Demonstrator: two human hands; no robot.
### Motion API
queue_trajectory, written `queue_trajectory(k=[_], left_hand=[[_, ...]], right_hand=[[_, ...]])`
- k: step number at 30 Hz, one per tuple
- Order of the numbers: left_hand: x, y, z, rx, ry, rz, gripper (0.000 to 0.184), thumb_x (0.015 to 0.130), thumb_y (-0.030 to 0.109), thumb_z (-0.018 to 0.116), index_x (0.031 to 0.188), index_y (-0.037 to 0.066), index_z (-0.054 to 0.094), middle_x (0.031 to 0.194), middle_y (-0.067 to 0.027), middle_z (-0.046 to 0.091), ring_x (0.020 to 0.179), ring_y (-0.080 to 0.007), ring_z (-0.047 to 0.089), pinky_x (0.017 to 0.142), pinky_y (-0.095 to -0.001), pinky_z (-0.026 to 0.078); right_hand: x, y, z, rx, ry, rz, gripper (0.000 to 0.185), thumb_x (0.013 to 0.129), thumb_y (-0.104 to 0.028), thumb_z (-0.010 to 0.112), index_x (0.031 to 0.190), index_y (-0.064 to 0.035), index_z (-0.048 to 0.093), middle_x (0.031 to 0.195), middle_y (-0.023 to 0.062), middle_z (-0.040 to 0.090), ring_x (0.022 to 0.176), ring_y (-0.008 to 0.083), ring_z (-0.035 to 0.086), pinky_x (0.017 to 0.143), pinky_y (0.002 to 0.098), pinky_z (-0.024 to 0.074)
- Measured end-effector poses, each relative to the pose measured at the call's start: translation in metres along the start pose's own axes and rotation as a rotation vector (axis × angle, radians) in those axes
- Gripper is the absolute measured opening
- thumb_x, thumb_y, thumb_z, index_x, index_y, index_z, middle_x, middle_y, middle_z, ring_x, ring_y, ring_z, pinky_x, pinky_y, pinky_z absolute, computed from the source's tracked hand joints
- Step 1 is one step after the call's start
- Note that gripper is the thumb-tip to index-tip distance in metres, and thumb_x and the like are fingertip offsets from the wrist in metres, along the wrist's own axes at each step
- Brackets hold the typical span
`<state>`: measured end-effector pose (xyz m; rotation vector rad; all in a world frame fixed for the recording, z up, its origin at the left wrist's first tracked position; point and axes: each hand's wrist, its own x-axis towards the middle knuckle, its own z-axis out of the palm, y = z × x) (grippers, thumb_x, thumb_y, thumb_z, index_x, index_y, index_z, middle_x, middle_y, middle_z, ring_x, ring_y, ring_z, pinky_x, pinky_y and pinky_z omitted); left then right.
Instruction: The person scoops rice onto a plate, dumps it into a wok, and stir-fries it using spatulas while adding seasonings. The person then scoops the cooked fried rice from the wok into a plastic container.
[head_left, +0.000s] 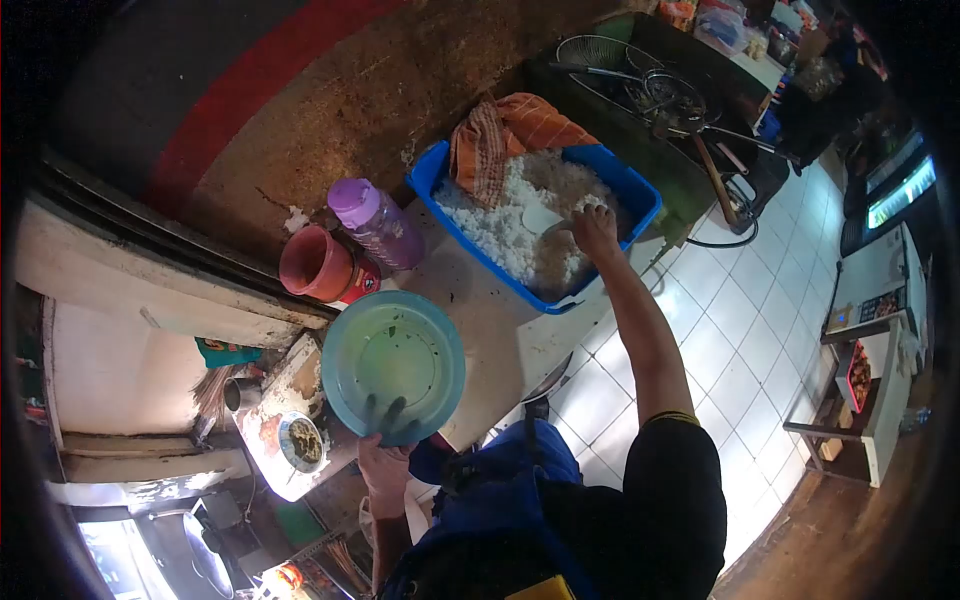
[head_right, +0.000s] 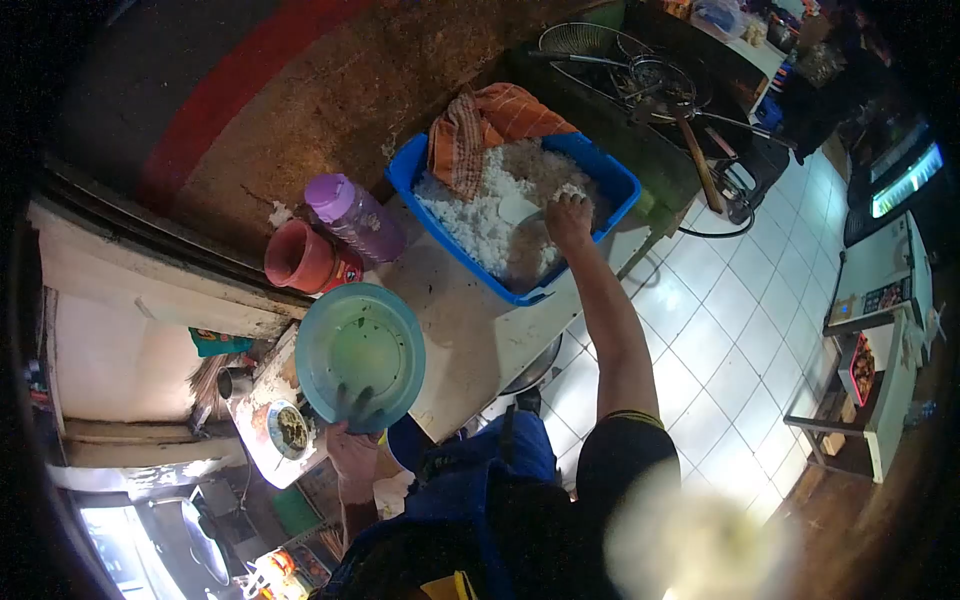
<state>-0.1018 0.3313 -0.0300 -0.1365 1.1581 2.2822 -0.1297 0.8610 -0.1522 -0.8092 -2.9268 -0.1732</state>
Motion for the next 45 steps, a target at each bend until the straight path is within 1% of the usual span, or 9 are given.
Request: queue_trajectory(k=[5,7,13,20,27,29,35,43,45], left_hand=[[0.013,-0.015,0.017,-0.031,0.038,0.036,0.061,0.086,0.023,0.047,0.144,0.011,0.034,0.135,-0.0197,0.05,0.115,-0.0304,0.058,0.082,-0.0427,0.058],[0.018,-0.016,0.019,-0.021,0.015,0.042,0.06,0.086,0.023,0.046,0.144,0.011,0.034,0.135,-0.0198,0.051,0.114,-0.0302,0.059,0.081,-0.0421,0.059],[0.02,-0.027,0.015,0.036,0.098,0.053,0.056,0.088,0.023,0.046,0.142,0.011,0.037,0.134,-0.0191,0.051,0.114,-0.0296,0.059,0.083,-0.0425,0.059],[0.034,-0.036,0.019,0.069,0.07,0.028,0.054,0.091,0.026,0.045,0.143,0.013,0.036,0.134,-0.0166,0.052,0.115,-0.0273,0.059,0.084,-0.0416,0.058],[0.055,-0.037,0.038,0.089,0.075,0.006,0.051,0.091,0.024,0.045,0.141,0.015,0.038,0.134,-0.0133,0.053,0.113,-0.026,0.059,0.086,-0.0404,0.056],[0.057,-0.034,0.045,0.125,0.026,0.03,0.05,0.092,0.024,0.045,0.14,0.014,0.038,0.133,-0.0128,0.054,0.112,-0.0262,0.06,0.086,-0.0412,0.056],[0.084,-0.032,0.06,0.205,-0.002,0.092,0.044,0.093,0.025,0.047,0.136,0.015,0.04,0.129,-0.0111,0.054,0.107,-0.0264,0.061,0.084,-0.0419,0.056],[0.132,-0.049,0.116,0.312,0.022,0.236,0.054,0.092,0.02,0.053,0.14,0.017,0.028,0.125,-0.0114,0.05,0.104,-0.0266,0.061,0.079,-0.039,0.059],[0.147,-0.054,0.133,0.337,-0.002,0.128,0.057,0.089,0.017,0.054,0.14,0.018,0.027,0.125,-0.0113,0.049,0.101,-0.0263,0.063,0.078,-0.0383,0.059]], right_hand=[[0.009,0.014,-0.019,0.019,-0.067,-0.095,0.029,0.09,-0.031,0.052,0.108,-0.011,0.064,0.099,0.0126,0.069,0.092,0.0347,0.066,0.079,0.0467,0.0493],[0.006,0.022,-0.052,0.341,-0.118,-0.075,0.025,0.09,-0.028,0.052,0.102,-0.012,0.067,0.094,0.0125,0.07,0.092,0.0341,0.066,0.077,0.0454,0.0511],[-0.008,-0.005,-0.074,0.069,-0.422,-0.246,0.024,0.089,-0.026,0.05,0.101,-0.0146,0.068,0.095,0.0083,0.07,0.095,0.0316,0.067,0.081,0.0472,0.0519],[-0.017,-0.024,-0.041,0.51,-0.383,-0.26,0.022,0.087,-0.021,0.054,0.099,-0.0096,0.069,0.095,0.0145,0.069,0.091,0.0306,0.068,0.075,0.0444,0.0552],[-0.02,-0.042,-0.014,0.304,-0.166,-0.31,0.025,0.088,-0.03,0.054,0.098,-0.0133,0.07,0.095,0.0122,0.07,0.094,0.0295,0.068,0.074,0.0451,0.0554],[-0.016,-0.033,-0.019,0.384,-0.38,-0.337,0.035,0.093,-0.042,0.051,0.107,-0.015,0.068,0.087,0.0081,0.069,0.084,0.0272,0.066,0.078,0.0383,0.0504],[-0.005,-0.008,-0.04,0.804,-0.595,-0.251,0.033,0.09,-0.038,0.054,0.108,-0.0143,0.069,0.095,0.0105,0.069,0.087,0.028,0.066,0.079,0.0394,0.0499],[0.023,0.026,-0.109,0.879,-0.607,-0.264,0.039,0.094,-0.045,0.053,0.103,-0.0088,0.066,0.084,0.0085,0.066,0.075,0.0227,0.064,0.068,0.0373,0.0489],[0.022,0.02,-0.146,0.695,-0.384,-0.192,0.038,0.093,-0.045,0.054,0.099,-0.0091,0.065,0.084,0.0093,0.067,0.077,0.0242,0.066,0.065,0.0392,0.0496]])
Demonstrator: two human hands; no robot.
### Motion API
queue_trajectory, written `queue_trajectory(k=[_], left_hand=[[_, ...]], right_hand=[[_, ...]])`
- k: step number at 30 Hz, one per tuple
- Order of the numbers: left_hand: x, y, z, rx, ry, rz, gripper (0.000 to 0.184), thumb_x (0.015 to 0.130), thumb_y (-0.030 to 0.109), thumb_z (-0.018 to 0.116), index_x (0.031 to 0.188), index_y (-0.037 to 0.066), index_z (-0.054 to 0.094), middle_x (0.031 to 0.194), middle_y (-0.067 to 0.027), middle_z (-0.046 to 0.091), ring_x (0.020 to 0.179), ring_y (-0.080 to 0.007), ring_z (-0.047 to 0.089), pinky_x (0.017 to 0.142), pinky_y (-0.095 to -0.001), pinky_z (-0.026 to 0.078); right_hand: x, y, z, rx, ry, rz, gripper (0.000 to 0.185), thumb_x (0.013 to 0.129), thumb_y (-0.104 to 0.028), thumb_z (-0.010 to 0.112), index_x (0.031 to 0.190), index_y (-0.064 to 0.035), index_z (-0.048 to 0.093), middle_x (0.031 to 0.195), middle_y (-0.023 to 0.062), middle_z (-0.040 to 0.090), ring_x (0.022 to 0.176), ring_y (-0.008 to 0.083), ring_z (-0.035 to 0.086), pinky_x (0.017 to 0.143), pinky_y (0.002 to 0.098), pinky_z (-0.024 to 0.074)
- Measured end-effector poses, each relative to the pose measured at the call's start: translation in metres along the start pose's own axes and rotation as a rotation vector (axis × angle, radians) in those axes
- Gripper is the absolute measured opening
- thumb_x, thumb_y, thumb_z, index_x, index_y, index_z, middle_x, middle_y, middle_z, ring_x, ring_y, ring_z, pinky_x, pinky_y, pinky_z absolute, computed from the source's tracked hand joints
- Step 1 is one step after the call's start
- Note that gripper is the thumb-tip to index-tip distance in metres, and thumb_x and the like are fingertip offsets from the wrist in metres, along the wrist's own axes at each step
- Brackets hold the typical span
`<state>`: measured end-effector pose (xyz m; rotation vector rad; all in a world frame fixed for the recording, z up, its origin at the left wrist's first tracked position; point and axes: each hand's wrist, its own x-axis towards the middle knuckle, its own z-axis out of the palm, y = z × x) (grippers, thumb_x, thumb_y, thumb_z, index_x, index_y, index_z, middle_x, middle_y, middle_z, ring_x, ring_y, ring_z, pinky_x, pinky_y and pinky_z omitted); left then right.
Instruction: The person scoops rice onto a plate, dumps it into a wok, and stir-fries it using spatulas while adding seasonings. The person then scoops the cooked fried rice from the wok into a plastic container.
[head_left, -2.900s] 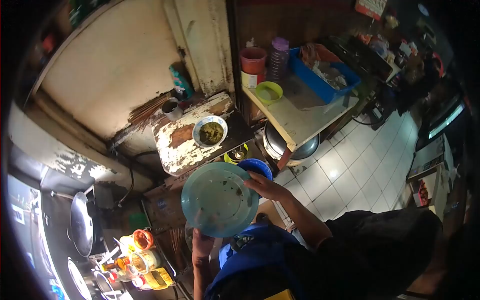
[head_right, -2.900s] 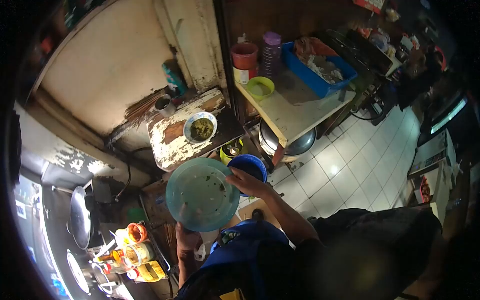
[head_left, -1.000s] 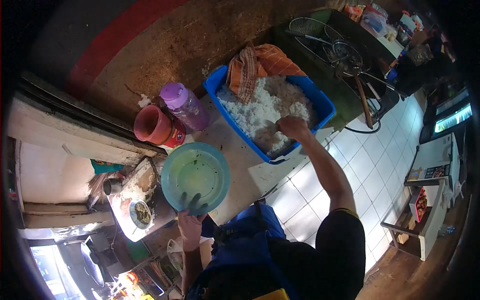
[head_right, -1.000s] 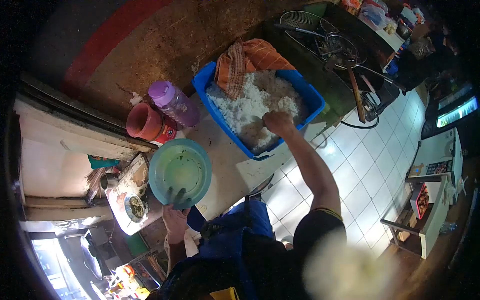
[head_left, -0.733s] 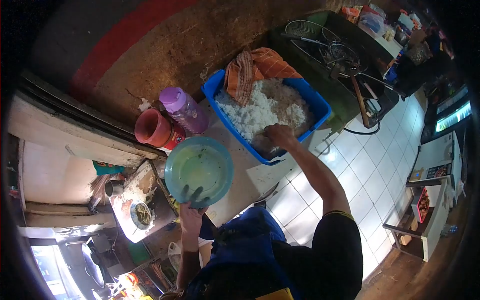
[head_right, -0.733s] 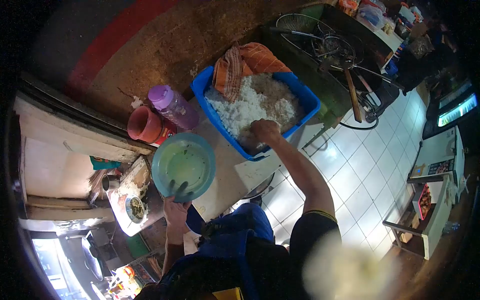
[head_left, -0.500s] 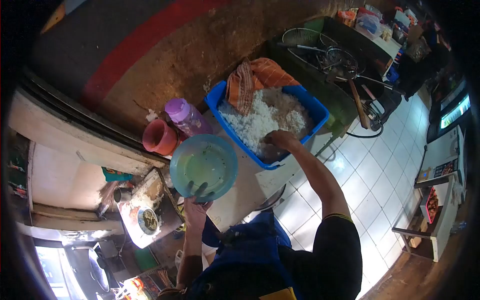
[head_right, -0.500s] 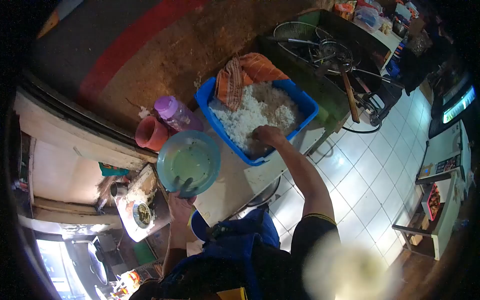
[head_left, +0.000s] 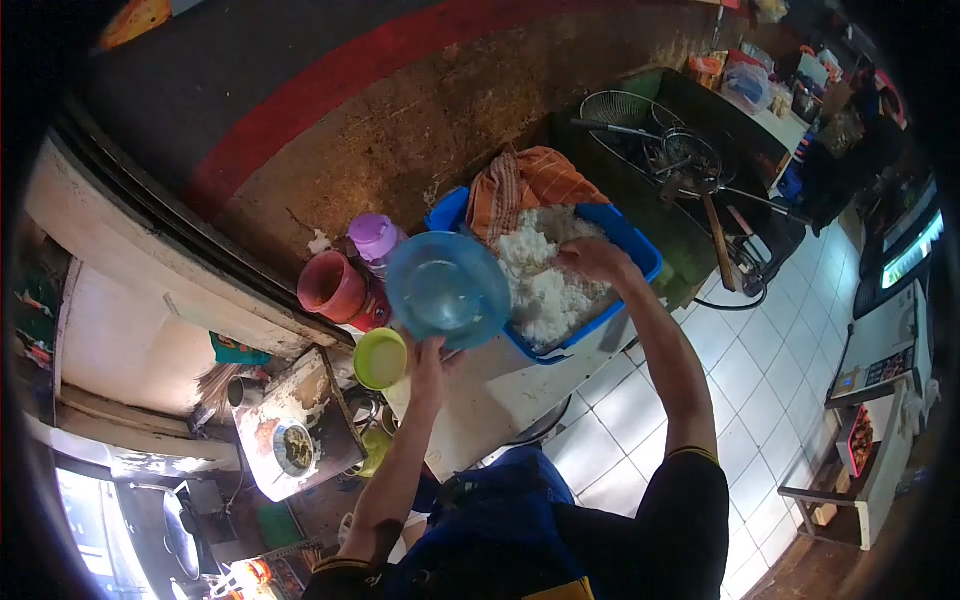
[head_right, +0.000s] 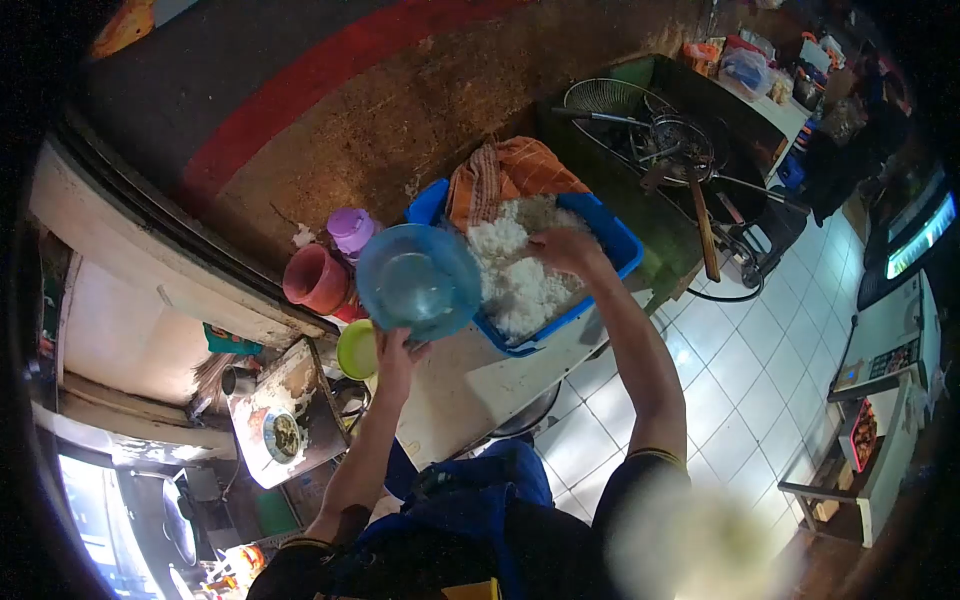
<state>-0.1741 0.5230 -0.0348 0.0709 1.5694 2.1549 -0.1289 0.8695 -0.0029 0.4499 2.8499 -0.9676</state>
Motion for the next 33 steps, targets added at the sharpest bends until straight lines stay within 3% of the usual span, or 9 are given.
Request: queue_trajectory(k=[4,10,14,17,19,23,29,31,33], left_hand=[[0.031,-0.023,0.038,-0.098,-0.103,-0.08,0.053,0.087,0.015,0.053,0.136,0.016,0.032,0.124,-0.0118,0.05,0.096,-0.0262,0.064,0.078,-0.0372,0.059],[0.03,-0.035,0.045,-0.348,-0.121,-0.222,0.048,0.087,0.013,0.052,0.132,0.016,0.037,0.12,-0.0123,0.054,0.092,-0.0261,0.064,0.077,-0.0364,0.059],[0.018,-0.039,0.004,-0.31,-0.101,-0.199,0.045,0.087,0.013,0.051,0.13,0.015,0.039,0.119,-0.0109,0.055,0.094,-0.025,0.063,0.074,-0.0368,0.059],[0.009,-0.031,-0.029,-0.299,-0.083,-0.174,0.035,0.09,0.014,0.049,0.124,0.011,0.044,0.116,-0.0098,0.057,0.093,-0.0235,0.063,0.075,-0.0365,0.058],[-0.001,-0.022,-0.045,-0.308,-0.049,-0.167,0.028,0.092,0.015,0.045,0.12,0.007,0.048,0.115,-0.009,0.058,0.096,-0.0226,0.064,0.077,-0.0361,0.059],[-0.017,-0.008,-0.053,-0.287,0.007,-0.074,0.028,0.091,0.013,0.046,0.119,0.008,0.049,0.118,-0.0085,0.057,0.1,-0.0229,0.063,0.08,-0.0365,0.058],[-0.02,-0.01,-0.064,-0.292,0.056,-0.105,0.031,0.092,0.013,0.046,0.123,0.011,0.047,0.121,-0.0059,0.056,0.104,-0.0223,0.062,0.081,-0.0381,0.057],[-0.019,-0.013,-0.066,-0.294,0.035,-0.079,0.033,0.092,0.015,0.047,0.125,0.012,0.046,0.122,-0.0056,0.056,0.104,-0.0222,0.062,0.081,-0.0381,0.057],[-0.017,-0.014,-0.066,-0.29,0.009,-0.062,0.035,0.092,0.016,0.049,0.127,0.013,0.046,0.123,-0.0052,0.055,0.104,-0.0222,0.062,0.081,-0.0381,0.057]], right_hand=[[-0.027,-0.057,-0.011,-0.471,0.188,-0.148,0.024,0.092,-0.025,0.051,0.108,-0.0151,0.066,0.085,0.0135,0.068,0.081,0.0326,0.068,0.071,0.0431,0.0495],[-0.043,-0.066,-0.003,-0.536,0.628,-0.246,0.029,0.086,-0.012,0.052,0.112,-0.0165,0.063,0.088,0.0113,0.069,0.081,0.03,0.068,0.075,0.0441,0.0467],[-0.02,-0.008,0.002,-0.546,0.606,-0.062,0.03,0.089,-0.016,0.053,0.117,-0.0215,0.063,0.092,0.0096,0.07,0.085,0.0306,0.067,0.076,0.047,0.0477],[0.009,0.038,0.047,-0.802,0.116,0.073,0.029,0.088,-0.02,0.055,0.115,-0.0213,0.067,0.096,0.0106,0.07,0.088,0.0296,0.068,0.077,0.0475,0.05],[0.017,0.054,0.086,-0.303,0.071,0.156,0.028,0.088,-0.023,0.055,0.112,-0.0202,0.069,0.099,0.0114,0.07,0.093,0.0294,0.067,0.081,0.0446,0.0521],[0.042,0.068,0.137,-0.157,-0.103,0.088,0.034,0.089,-0.031,0.055,0.122,-0.0226,0.064,0.114,0.0087,0.067,0.106,0.0289,0.064,0.088,0.0425,0.0504],[0.048,0.084,0.135,-0.039,-0.105,0.049,0.036,0.09,-0.036,0.059,0.122,-0.0201,0.064,0.11,0.0088,0.068,0.093,0.027,0.067,0.08,0.0378,0.0524],[0.073,0.134,0.167,0.499,-0.15,-0.016,0.035,0.091,-0.026,0.058,0.126,-0.0191,0.063,0.104,0.0092,0.071,0.088,0.0233,0.068,0.078,0.0354,0.0522],[0.043,0.08,0.117,0.373,-0.172,0.061,0.036,0.091,-0.022,0.059,0.127,-0.0186,0.062,0.105,0.0086,0.071,0.087,0.0201,0.067,0.077,0.0336,0.0517]])
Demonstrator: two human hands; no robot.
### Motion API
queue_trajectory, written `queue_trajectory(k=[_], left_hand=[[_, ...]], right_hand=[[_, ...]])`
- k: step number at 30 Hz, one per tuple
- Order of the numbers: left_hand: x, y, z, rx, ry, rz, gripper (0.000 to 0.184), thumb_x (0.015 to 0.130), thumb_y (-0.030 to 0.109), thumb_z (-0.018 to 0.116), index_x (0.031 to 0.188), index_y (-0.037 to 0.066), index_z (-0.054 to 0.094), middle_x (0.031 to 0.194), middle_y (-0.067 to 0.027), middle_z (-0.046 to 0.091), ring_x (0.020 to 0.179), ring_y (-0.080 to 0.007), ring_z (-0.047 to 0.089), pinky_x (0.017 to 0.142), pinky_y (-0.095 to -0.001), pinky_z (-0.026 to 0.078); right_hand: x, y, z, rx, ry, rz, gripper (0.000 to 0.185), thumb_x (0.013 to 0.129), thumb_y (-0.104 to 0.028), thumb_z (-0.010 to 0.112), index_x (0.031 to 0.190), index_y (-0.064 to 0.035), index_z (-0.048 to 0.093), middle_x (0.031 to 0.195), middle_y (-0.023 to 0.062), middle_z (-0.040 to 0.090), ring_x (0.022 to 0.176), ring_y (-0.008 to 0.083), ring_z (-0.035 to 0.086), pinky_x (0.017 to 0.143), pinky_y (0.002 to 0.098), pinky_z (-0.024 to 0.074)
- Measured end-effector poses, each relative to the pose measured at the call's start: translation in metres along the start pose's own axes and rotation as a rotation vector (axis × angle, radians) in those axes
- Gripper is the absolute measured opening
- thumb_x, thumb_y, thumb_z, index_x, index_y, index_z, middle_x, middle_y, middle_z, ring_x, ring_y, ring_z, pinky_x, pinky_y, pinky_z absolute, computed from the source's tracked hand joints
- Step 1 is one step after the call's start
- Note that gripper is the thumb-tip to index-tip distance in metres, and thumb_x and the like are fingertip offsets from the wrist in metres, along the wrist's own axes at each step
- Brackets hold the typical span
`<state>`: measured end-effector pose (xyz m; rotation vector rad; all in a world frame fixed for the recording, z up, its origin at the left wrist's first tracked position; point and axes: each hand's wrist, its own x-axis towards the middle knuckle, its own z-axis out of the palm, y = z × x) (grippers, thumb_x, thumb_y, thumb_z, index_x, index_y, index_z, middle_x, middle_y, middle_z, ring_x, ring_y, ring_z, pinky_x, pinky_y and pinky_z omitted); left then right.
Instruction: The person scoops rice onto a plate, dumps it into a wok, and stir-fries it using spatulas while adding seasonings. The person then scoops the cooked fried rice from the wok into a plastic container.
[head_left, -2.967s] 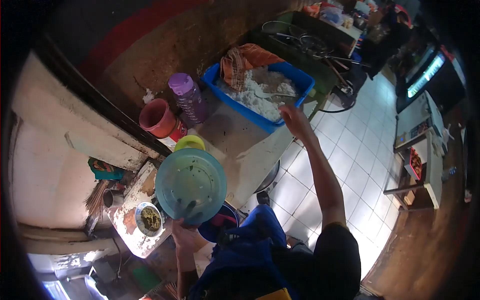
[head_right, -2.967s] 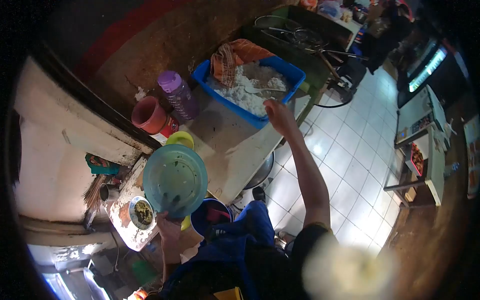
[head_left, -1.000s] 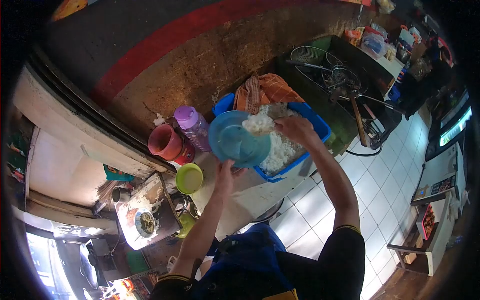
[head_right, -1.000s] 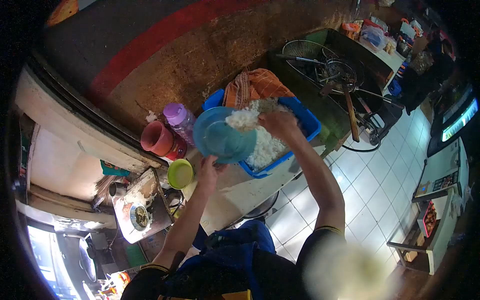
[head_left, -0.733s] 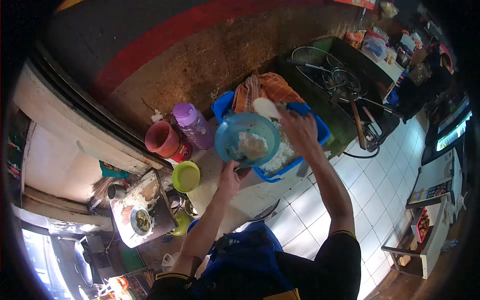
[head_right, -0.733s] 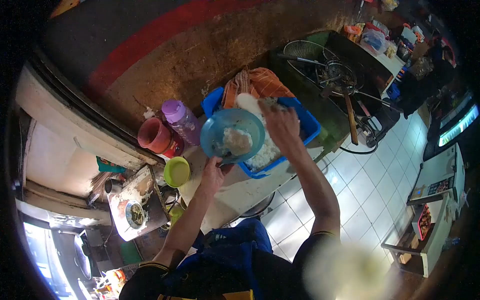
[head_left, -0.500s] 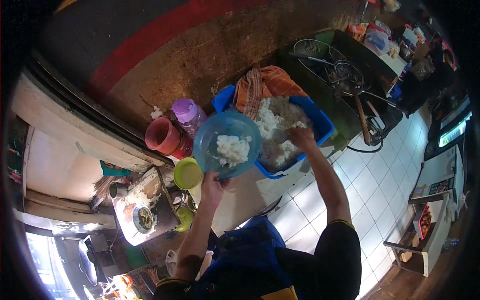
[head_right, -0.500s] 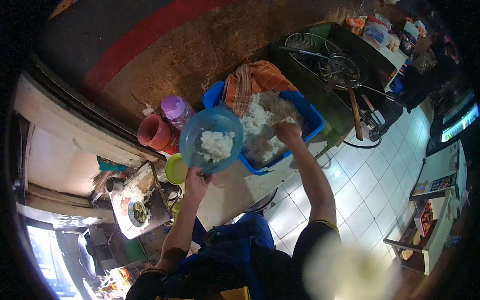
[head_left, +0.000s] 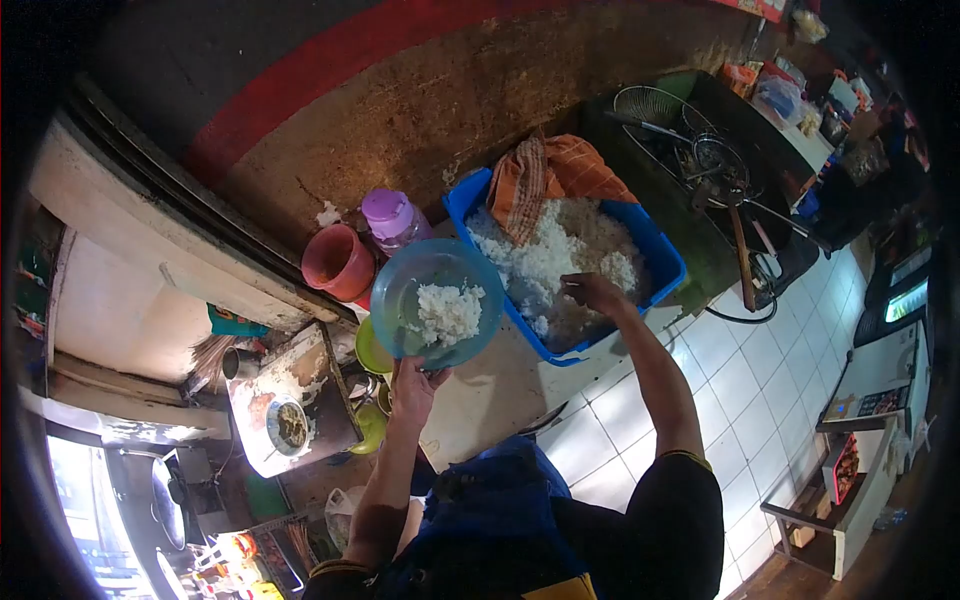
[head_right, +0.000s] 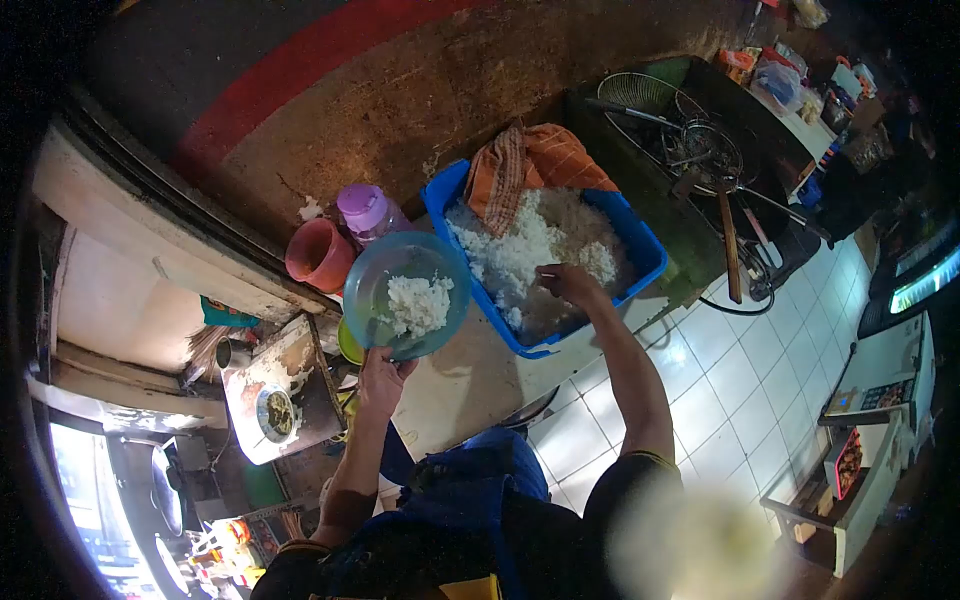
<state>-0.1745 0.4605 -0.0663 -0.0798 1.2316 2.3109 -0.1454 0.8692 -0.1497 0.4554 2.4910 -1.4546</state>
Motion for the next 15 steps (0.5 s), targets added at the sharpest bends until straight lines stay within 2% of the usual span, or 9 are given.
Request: queue_trajectory(k=[2,4,5,7,8,9,12,14,15], left_hand=[[0.005,-0.001,0.007,0.049,0.081,-0.024,0.037,0.093,0.02,0.051,0.129,0.016,0.044,0.124,-0.0055,0.055,0.104,-0.0228,0.062,0.079,-0.0377,0.057],[0.012,-0.006,0.007,0.074,0.067,-0.024,0.038,0.093,0.022,0.051,0.13,0.017,0.043,0.124,-0.0056,0.055,0.104,-0.0231,0.061,0.079,-0.0379,0.057],[0.014,-0.008,0.009,0.097,0.058,-0.02,0.038,0.094,0.024,0.052,0.131,0.019,0.042,0.124,-0.0056,0.055,0.104,-0.0234,0.061,0.078,-0.0382,0.058],[0.019,-0.013,0.016,0.099,0.05,-0.018,0.039,0.093,0.022,0.052,0.131,0.019,0.042,0.123,-0.0059,0.055,0.104,-0.0235,0.061,0.078,-0.0388,0.058],[0.022,-0.015,0.021,0.101,0.039,-0.019,0.039,0.093,0.021,0.052,0.13,0.02,0.041,0.123,-0.0062,0.055,0.103,-0.0236,0.061,0.077,-0.0394,0.058],[0.026,-0.017,0.025,0.095,0.042,-0.017,0.039,0.093,0.021,0.052,0.13,0.02,0.041,0.123,-0.0062,0.055,0.103,-0.0236,0.061,0.077,-0.0394,0.058],[0.034,-0.031,0.034,0.079,-0.044,-0.053,0.043,0.091,0.018,0.052,0.131,0.019,0.038,0.124,-0.0091,0.053,0.099,-0.0254,0.063,0.076,-0.0385,0.059],[0.037,-0.043,0.038,0.027,-0.131,-0.17,0.039,0.092,0.017,0.051,0.129,0.016,0.041,0.122,-0.0097,0.054,0.097,-0.025,0.064,0.077,-0.0392,0.059],[0.038,-0.048,0.039,0.025,-0.134,-0.168,0.039,0.092,0.017,0.051,0.129,0.016,0.041,0.122,-0.0097,0.054,0.097,-0.025,0.064,0.077,-0.0392,0.059]], right_hand=[[-0.025,-0.037,-0.02,-0.118,0.008,0.091,0.037,0.091,-0.019,0.06,0.128,-0.0182,0.061,0.107,0.008,0.07,0.086,0.017,0.067,0.075,0.0317,0.0512],[-0.031,-0.044,-0.03,-0.236,0.125,-0.11,0.039,0.097,-0.027,0.055,0.13,-0.0083,0.057,0.086,0.004,0.066,0.072,0.0093,0.056,0.063,0.028,0.0472],[-0.034,-0.049,-0.038,-0.237,0.125,-0.111,0.039,0.097,-0.027,0.055,0.13,-0.0083,0.057,0.086,0.004,0.066,0.072,0.0093,0.056,0.063,0.028,0.0472],[-0.037,-0.059,-0.054,-0.03,0.076,-0.106,0.041,0.097,-0.028,0.055,0.131,-0.0051,0.055,0.093,0.0062,0.068,0.075,0.0118,0.059,0.066,0.0301,0.0492],[-0.038,-0.062,-0.058,0.07,0.092,-0.213,0.044,0.097,-0.031,0.055,0.131,-0.0039,0.054,0.094,0.0078,0.07,0.077,0.0132,0.061,0.069,0.0311,0.0501],[-0.038,-0.066,-0.062,0.065,0.088,-0.214,0.044,0.097,-0.031,0.055,0.131,-0.0039,0.054,0.094,0.0078,0.07,0.077,0.0132,0.061,0.069,0.0311,0.0501],[-0.075,-0.147,-0.065,-0.139,0.106,-0.087,0.038,0.095,-0.025,0.057,0.13,-0.0099,0.057,0.098,0.0122,0.07,0.079,0.0189,0.066,0.07,0.0348,0.0507],[-0.091,-0.17,-0.049,-0.628,0.262,-0.262,0.034,0.092,-0.019,0.059,0.126,-0.0194,0.06,0.096,0.0141,0.07,0.081,0.0249,0.067,0.075,0.0389,0.0496],[-0.093,-0.172,-0.044,-0.63,0.265,-0.262,0.034,0.092,-0.019,0.059,0.126,-0.0194,0.06,0.096,0.0141,0.07,0.081,0.0249,0.067,0.075,0.0389,0.0496]])
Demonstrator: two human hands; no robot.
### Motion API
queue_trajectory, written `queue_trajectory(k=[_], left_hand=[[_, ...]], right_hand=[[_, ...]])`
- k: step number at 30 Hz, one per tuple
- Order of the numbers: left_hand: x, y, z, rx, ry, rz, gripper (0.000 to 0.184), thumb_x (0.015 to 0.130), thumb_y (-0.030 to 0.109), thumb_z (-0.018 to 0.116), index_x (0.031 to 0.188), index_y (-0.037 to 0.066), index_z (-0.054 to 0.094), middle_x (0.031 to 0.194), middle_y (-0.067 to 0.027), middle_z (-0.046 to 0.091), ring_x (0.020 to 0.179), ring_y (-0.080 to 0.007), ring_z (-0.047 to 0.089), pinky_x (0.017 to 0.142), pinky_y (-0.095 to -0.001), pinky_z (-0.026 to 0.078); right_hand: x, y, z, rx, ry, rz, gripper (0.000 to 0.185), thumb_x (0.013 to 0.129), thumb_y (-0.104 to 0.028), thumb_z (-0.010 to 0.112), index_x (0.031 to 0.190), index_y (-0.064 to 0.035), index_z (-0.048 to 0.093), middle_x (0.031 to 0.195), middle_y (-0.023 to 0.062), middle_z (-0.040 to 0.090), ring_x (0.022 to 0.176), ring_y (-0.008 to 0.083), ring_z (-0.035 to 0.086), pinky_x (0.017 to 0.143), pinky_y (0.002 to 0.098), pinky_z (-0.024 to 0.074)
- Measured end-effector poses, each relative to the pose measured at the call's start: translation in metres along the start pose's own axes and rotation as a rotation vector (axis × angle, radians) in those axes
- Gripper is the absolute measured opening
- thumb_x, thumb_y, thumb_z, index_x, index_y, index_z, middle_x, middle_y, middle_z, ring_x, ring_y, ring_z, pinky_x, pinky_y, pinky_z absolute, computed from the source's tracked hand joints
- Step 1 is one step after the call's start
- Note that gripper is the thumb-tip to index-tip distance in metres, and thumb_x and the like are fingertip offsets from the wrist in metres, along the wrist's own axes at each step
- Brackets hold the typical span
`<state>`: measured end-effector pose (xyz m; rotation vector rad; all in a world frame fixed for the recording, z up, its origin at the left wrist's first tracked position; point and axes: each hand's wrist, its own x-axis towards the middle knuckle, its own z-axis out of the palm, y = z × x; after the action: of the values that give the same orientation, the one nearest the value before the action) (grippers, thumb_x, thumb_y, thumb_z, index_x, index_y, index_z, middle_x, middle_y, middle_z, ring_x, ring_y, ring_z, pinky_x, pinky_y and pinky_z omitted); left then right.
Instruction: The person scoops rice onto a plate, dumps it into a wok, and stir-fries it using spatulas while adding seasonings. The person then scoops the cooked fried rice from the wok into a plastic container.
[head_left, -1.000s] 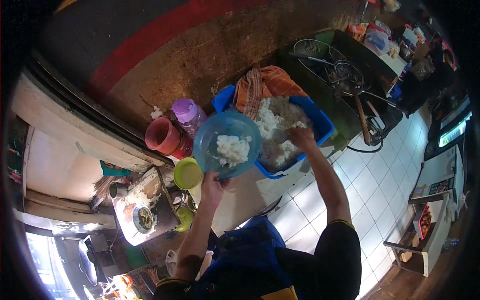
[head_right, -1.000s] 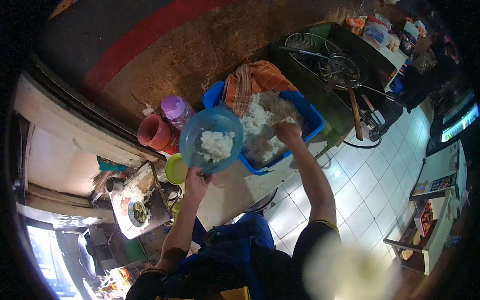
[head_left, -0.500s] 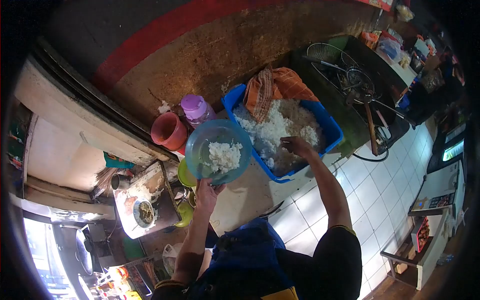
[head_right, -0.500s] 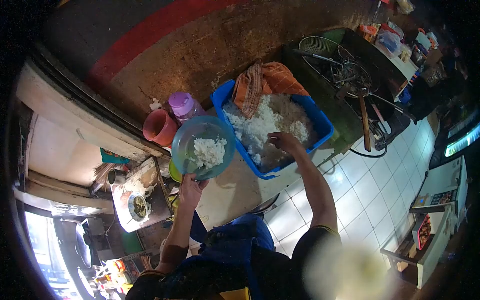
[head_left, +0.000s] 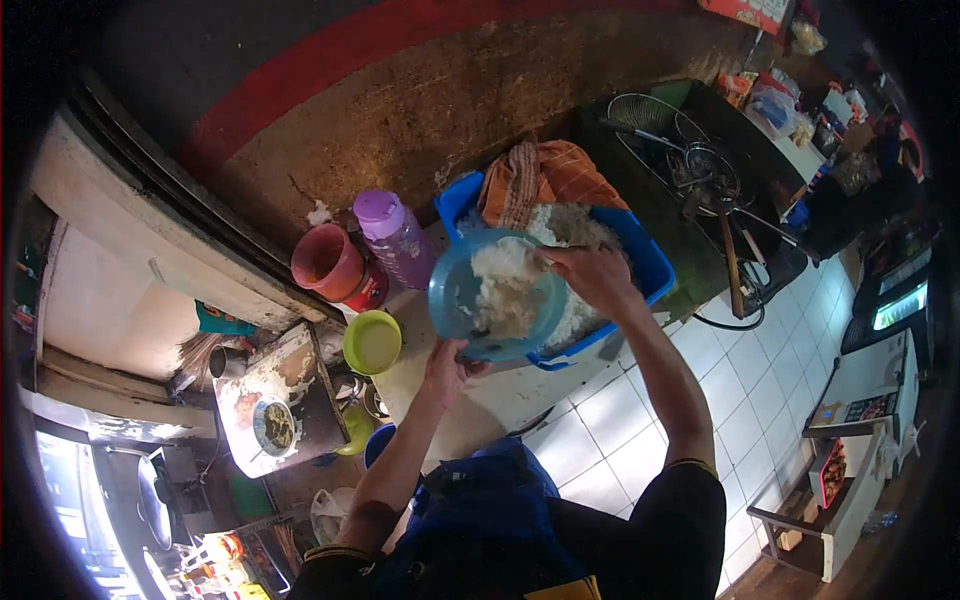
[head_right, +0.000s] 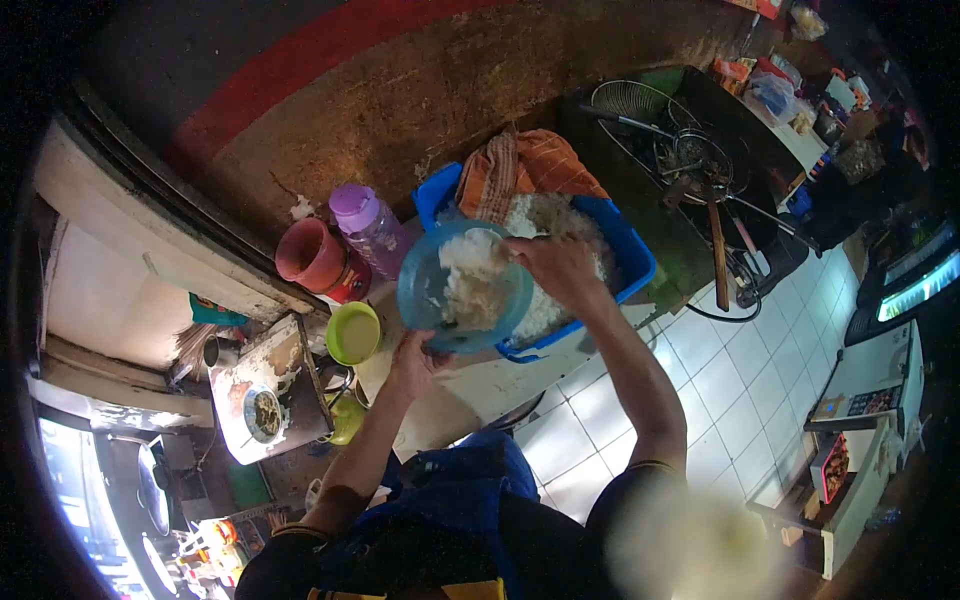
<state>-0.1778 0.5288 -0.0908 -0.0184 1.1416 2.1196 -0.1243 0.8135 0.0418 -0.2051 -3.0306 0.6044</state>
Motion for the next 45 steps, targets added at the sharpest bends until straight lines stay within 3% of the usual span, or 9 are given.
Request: queue_trajectory(k=[3,14,16,20,25,29,38,40,45], left_hand=[[0.001,-0.008,0.001,-0.052,-0.05,-0.12,0.035,0.092,0.017,0.05,0.127,0.014,0.043,0.121,-0.0093,0.055,0.097,-0.0244,0.064,0.078,-0.0403,0.059],[-0.022,0.005,-0.013,0.021,0.021,-0.02,0.044,0.093,0.016,0.051,0.134,0.018,0.037,0.128,-0.0081,0.052,0.108,-0.0277,0.06,0.082,-0.0428,0.057],[-0.025,0.008,-0.02,0.01,0.02,0.02,0.043,0.093,0.016,0.05,0.134,0.018,0.037,0.128,-0.008,0.052,0.109,-0.0273,0.06,0.081,-0.0421,0.057],[-0.036,0.023,-0.019,-0.046,0.031,0.11,0.037,0.092,0.014,0.052,0.128,0.019,0.044,0.123,-0.0039,0.057,0.11,-0.023,0.059,0.082,-0.0419,0.057],[-0.041,0.029,-0.029,-0.058,0.074,0.153,0.037,0.093,0.012,0.051,0.129,0.019,0.044,0.126,-0.0032,0.054,0.111,-0.022,0.058,0.082,-0.0415,0.057],[-0.039,0.025,-0.032,-0.032,0.119,0.14,0.038,0.094,0.013,0.05,0.13,0.019,0.043,0.129,-0.0022,0.053,0.112,-0.023,0.058,0.083,-0.0416,0.057],[-0.02,0.001,-0.016,0.017,0.024,0.053,0.043,0.094,0.018,0.05,0.134,0.019,0.036,0.129,-0.0064,0.05,0.11,-0.0247,0.059,0.084,-0.0422,0.056],[-0.019,-0.001,-0.007,0.008,0.025,0.012,0.043,0.094,0.017,0.051,0.134,0.02,0.036,0.129,-0.0065,0.051,0.11,-0.0248,0.059,0.084,-0.0418,0.056],[-0.024,-0.003,-0.001,-0.049,-0.007,-0.069,0.045,0.093,0.017,0.053,0.134,0.02,0.036,0.127,-0.0067,0.052,0.11,-0.0249,0.059,0.085,-0.0407,0.056]], right_hand=[[-0.005,-0.011,0.0,-0.203,0.317,-0.064,0.034,0.089,-0.017,0.061,0.121,-0.0264,0.064,0.086,0.0087,0.071,0.083,0.0275,0.067,0.083,0.0424,0.0451],[-0.012,0.03,0.019,-0.225,0.384,0.132,0.031,0.092,-0.02,0.054,0.122,-0.0213,0.063,0.091,0.0088,0.07,0.081,0.0284,0.067,0.077,0.0394,0.0459],[-0.015,0.064,0.048,-0.476,0.082,0.22,0.029,0.091,-0.021,0.055,0.118,-0.02,0.064,0.094,0.0115,0.07,0.083,0.0291,0.068,0.075,0.0406,0.0484],[-0.017,0.103,0.108,-0.349,0.021,0.225,0.026,0.088,-0.021,0.055,0.109,-0.0155,0.069,0.087,0.0098,0.07,0.079,0.0289,0.068,0.07,0.0417,0.0488],[-0.004,0.132,0.099,0.374,-0.327,0.413,0.033,0.091,-0.033,0.057,0.115,-0.0126,0.067,0.079,0.0088,0.068,0.071,0.0174,0.066,0.058,0.0331,0.049],[-0.006,0.128,0.082,0.487,-0.376,0.45,0.036,0.092,-0.034,0.06,0.121,-0.0134,0.065,0.077,0.0058,0.067,0.066,0.0121,0.061,0.055,0.03,0.0474],[-0.021,0.022,0.012,0.407,-0.039,0.221,0.035,0.091,-0.025,0.063,0.126,-0.0195,0.061,0.08,0.005,0.068,0.072,0.017,0.065,0.065,0.0324,0.05],[-0.027,0.002,0.009,-0.086,0.27,-0.034,0.033,0.09,-0.024,0.062,0.123,-0.0237,0.063,0.089,0.0095,0.071,0.082,0.0278,0.067,0.077,0.0399,0.0501],[-0.033,-0.004,0.008,-0.008,0.244,-0.04,0.032,0.09,-0.023,0.061,0.122,-0.0246,0.063,0.094,0.0113,0.071,0.085,0.0329,0.067,0.08,0.0435,0.0494]])
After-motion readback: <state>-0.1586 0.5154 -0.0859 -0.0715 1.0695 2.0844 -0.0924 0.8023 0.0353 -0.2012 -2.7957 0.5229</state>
